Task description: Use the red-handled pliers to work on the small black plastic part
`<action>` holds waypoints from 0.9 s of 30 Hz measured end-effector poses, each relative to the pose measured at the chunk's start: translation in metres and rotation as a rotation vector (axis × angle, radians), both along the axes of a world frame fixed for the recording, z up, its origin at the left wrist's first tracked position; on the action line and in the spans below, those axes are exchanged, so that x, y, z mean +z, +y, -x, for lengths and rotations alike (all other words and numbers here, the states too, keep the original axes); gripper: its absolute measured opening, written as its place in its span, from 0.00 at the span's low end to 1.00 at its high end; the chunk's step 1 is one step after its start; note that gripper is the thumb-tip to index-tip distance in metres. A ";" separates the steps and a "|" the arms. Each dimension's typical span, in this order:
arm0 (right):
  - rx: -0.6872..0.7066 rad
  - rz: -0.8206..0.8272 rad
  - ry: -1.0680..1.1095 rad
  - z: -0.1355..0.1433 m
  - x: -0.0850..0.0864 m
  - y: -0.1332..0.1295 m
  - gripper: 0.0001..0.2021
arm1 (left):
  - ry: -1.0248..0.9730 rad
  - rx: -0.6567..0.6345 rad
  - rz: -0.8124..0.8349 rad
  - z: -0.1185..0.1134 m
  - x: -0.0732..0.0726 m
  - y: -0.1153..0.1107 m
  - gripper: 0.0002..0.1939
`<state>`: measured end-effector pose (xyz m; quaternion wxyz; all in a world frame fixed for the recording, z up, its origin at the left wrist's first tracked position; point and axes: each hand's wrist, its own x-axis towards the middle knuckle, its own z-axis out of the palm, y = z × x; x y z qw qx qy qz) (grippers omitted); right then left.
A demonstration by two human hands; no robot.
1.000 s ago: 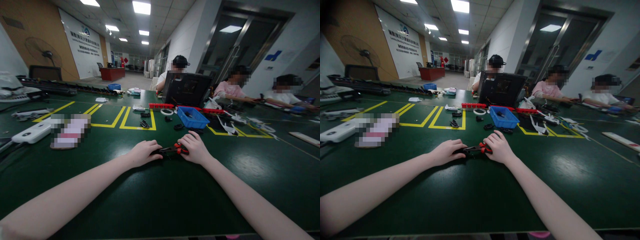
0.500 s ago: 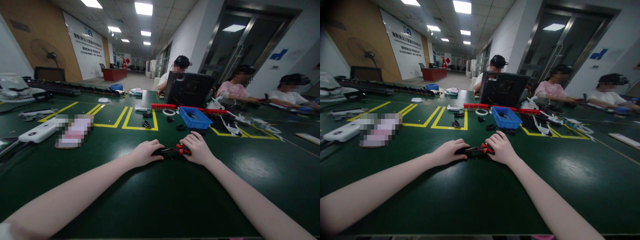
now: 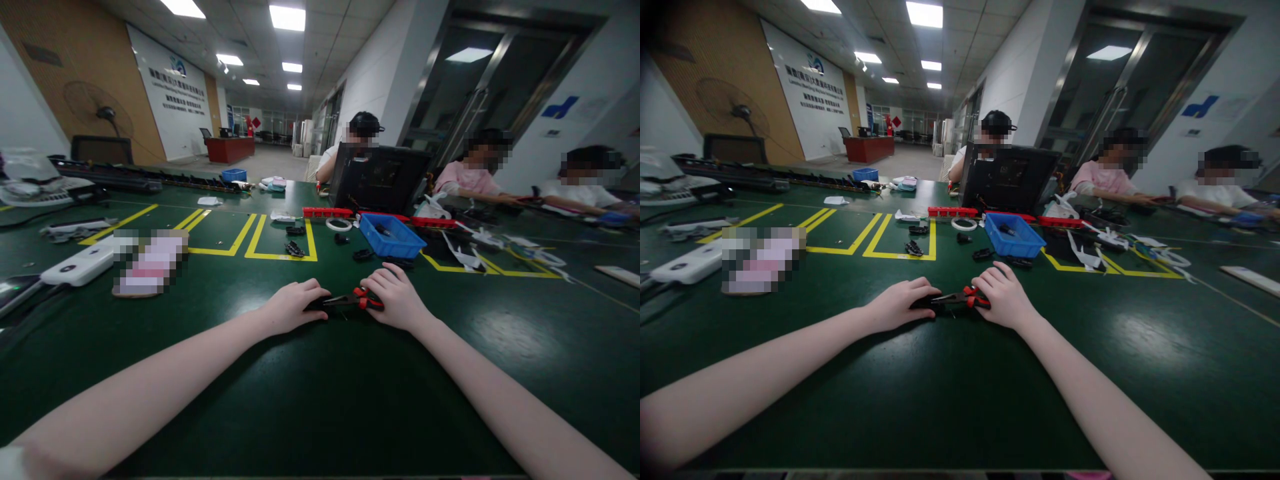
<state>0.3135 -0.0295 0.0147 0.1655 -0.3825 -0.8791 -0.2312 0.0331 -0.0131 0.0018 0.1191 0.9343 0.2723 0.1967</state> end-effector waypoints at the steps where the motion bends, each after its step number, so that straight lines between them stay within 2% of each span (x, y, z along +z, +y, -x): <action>1: -0.002 0.001 0.000 0.000 0.000 0.000 0.13 | 0.004 -0.001 -0.007 0.000 0.000 0.000 0.20; 6: 0.005 -0.008 0.010 -0.001 -0.001 0.001 0.13 | 0.018 -0.006 -0.028 -0.002 -0.001 0.000 0.17; 15: 0.006 -0.003 0.012 -0.001 0.000 0.000 0.13 | -0.010 -0.027 -0.028 -0.001 0.000 0.000 0.17; 27: -0.035 0.132 0.058 -0.002 -0.003 -0.002 0.14 | -0.068 -0.009 -0.094 -0.001 -0.003 0.000 0.18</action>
